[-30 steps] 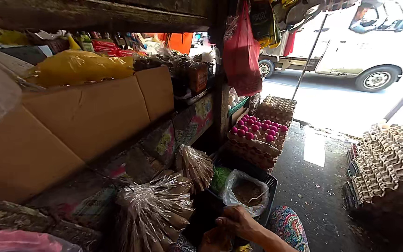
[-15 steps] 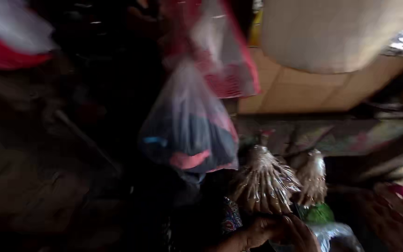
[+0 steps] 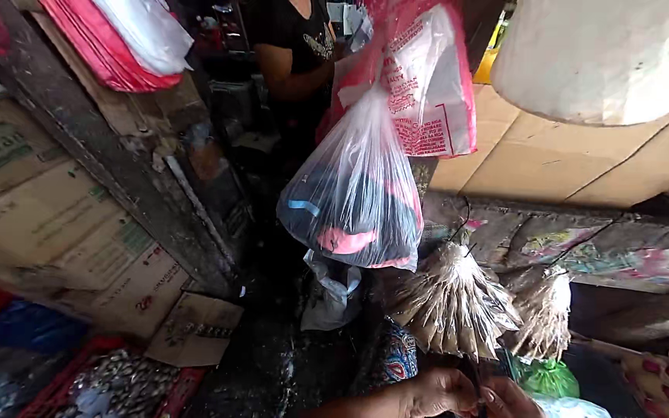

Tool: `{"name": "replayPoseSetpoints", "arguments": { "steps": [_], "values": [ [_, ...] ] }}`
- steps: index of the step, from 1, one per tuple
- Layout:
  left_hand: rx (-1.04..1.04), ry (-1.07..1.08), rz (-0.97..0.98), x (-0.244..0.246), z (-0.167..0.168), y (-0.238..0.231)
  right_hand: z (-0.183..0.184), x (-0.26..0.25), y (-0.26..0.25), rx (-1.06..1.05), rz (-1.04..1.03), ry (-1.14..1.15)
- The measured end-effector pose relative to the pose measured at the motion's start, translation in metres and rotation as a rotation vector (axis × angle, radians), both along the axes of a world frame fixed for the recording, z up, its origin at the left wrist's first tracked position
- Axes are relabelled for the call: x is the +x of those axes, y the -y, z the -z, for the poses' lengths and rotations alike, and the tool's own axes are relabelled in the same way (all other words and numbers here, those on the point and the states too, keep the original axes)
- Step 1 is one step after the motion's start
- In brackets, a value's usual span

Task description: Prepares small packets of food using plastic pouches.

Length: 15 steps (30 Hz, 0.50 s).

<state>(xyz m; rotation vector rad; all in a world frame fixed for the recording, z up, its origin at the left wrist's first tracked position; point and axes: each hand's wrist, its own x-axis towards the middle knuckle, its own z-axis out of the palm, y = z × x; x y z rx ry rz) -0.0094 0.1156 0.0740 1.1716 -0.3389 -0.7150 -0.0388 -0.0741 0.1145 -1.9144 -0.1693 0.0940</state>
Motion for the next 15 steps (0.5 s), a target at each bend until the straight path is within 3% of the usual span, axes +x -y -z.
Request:
{"name": "replayPoseSetpoints", "arguments": {
  "steps": [9,11,15],
  "values": [
    [0.063,0.143,0.131,-0.013,-0.016,0.002,-0.001,-0.020,-0.001,0.021,0.162,0.120],
    [0.049,0.194,0.059,-0.015,-0.024,0.001,-0.004,-0.019,0.000,0.071,0.218,0.154],
    [-0.072,0.207,-0.269,-0.014,-0.061,-0.008,-0.018,-0.013,0.007,0.163,0.377,0.303]
  ]
}}
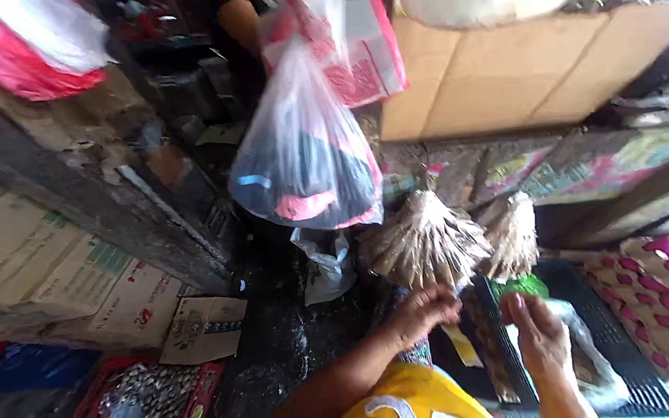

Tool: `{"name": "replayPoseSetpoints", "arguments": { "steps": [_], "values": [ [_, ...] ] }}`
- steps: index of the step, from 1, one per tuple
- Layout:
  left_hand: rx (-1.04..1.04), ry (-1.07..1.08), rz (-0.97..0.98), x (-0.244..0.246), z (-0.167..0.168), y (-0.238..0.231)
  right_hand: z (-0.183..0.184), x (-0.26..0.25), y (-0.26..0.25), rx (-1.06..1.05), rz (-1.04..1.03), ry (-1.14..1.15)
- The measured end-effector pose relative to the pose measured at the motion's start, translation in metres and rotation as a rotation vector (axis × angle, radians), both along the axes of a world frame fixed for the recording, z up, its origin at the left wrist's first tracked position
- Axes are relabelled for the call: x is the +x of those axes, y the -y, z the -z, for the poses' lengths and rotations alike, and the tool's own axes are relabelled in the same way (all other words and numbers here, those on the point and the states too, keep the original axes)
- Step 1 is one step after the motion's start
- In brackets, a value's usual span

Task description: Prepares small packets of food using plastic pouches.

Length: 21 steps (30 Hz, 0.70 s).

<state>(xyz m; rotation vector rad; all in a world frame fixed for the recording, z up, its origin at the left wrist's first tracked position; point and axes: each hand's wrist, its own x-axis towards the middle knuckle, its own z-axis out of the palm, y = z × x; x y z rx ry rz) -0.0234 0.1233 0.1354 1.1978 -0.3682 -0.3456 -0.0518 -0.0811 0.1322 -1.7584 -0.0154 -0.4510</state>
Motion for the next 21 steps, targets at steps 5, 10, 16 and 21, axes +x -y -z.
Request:
{"name": "replayPoseSetpoints", "arguments": {
  "steps": [5,10,16,21],
  "values": [
    [-0.122,0.158,-0.307,0.013,-0.033,-0.002,-0.006,-0.010,0.006,0.020,-0.104,-0.026],
    [-0.144,0.241,-0.354,0.007,-0.030,0.008,0.001,-0.014,-0.019,-0.066,-0.298,-0.038],
    [-0.104,0.160,-0.273,-0.004,-0.028,0.015,0.006,-0.006,-0.043,-0.064,-0.447,0.150],
    [-0.097,0.143,-0.324,-0.001,-0.024,0.021,0.009,-0.014,-0.036,0.124,-0.546,0.056]
  ]
}}
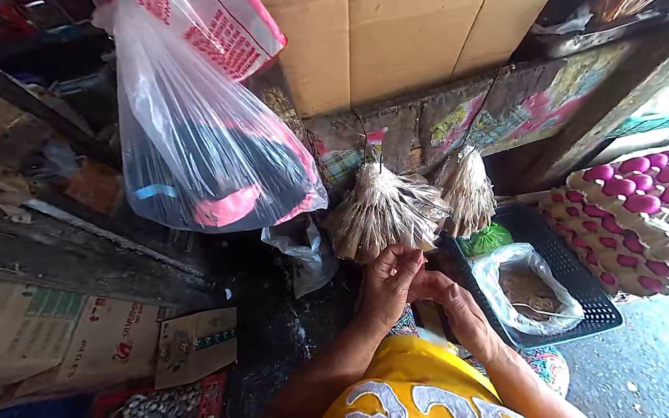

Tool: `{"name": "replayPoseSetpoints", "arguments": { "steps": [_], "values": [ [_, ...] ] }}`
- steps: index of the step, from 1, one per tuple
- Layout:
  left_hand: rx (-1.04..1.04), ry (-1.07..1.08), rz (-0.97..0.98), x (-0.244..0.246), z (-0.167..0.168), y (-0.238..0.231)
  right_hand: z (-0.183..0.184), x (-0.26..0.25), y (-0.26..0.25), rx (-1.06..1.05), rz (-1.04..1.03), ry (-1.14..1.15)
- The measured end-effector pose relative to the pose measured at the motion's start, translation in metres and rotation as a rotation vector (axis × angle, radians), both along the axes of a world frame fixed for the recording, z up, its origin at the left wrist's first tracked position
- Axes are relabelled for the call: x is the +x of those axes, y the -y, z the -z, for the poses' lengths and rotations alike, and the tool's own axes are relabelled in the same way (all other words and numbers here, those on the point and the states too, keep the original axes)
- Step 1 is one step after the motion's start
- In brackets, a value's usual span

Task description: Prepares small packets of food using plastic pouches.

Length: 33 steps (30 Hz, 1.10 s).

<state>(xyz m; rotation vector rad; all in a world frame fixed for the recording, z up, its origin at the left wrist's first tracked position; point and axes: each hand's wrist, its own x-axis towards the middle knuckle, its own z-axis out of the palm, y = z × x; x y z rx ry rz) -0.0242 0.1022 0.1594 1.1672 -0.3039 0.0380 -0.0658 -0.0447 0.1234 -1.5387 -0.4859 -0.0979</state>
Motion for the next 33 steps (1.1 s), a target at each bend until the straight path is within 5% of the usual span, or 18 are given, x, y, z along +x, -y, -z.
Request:
{"name": "replayPoseSetpoints", "arguments": {
  "steps": [19,33],
  "values": [
    [-0.145,-0.219,0.021,0.004,-0.008,0.018,0.003,-0.033,0.029,-0.246,0.130,0.105],
    [-0.028,-0.235,0.028,0.024,-0.003,0.014,0.012,-0.033,0.041,-0.188,0.104,-0.005]
  ]
}}
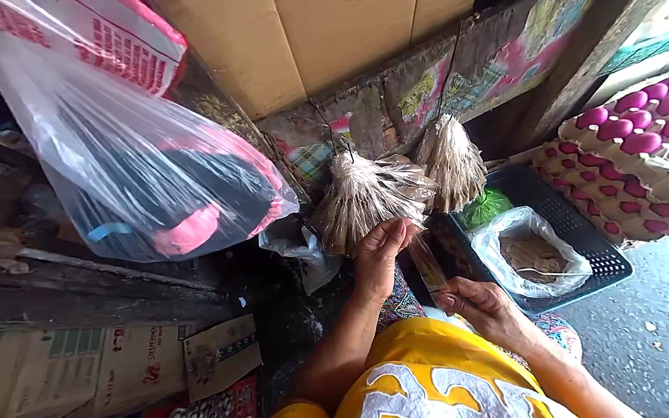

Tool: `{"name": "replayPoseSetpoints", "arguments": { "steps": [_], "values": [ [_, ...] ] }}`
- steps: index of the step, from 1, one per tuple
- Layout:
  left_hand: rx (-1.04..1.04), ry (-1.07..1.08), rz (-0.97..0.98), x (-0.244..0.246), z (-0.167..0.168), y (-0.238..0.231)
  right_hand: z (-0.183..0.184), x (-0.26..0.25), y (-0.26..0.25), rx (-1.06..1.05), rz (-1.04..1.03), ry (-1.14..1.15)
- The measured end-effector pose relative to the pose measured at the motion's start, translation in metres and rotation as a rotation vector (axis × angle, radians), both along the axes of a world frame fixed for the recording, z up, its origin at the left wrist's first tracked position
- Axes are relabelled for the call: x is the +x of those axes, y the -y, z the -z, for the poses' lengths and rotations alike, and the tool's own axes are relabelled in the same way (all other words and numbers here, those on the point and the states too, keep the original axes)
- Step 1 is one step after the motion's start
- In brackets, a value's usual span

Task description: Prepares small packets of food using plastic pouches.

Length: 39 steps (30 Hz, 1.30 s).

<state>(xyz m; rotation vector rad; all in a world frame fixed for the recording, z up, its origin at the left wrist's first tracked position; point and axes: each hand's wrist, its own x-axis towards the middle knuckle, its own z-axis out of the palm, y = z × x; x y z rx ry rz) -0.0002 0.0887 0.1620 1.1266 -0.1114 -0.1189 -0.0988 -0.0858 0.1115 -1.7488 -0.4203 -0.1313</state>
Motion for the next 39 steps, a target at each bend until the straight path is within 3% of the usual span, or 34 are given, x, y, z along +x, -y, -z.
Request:
{"name": "replayPoseSetpoints", "arguments": {
  "steps": [8,16,23,31,35,39],
  "values": [
    [-0.050,0.141,0.045,0.008,0.013,0.016,0.008,0.002,0.011,-0.023,0.007,-0.030],
    [0.080,0.191,0.028,0.013,0.022,0.029,0.010,0.010,0.024,-0.007,-0.029,-0.062],
    [0.039,0.172,0.124,0.010,0.027,0.051,0.005,0.009,0.039,-0.318,0.010,-0.182],
    [-0.014,0.109,0.219,0.003,0.032,0.071,0.018,0.007,0.053,-0.476,0.076,-0.413],
    [0.044,0.269,0.293,0.004,0.044,0.073,0.017,0.004,0.060,-0.222,0.170,-0.325],
    [0.302,0.514,0.349,-0.005,0.057,0.077,0.002,0.008,0.064,0.106,0.240,-0.159]
  ]
}}
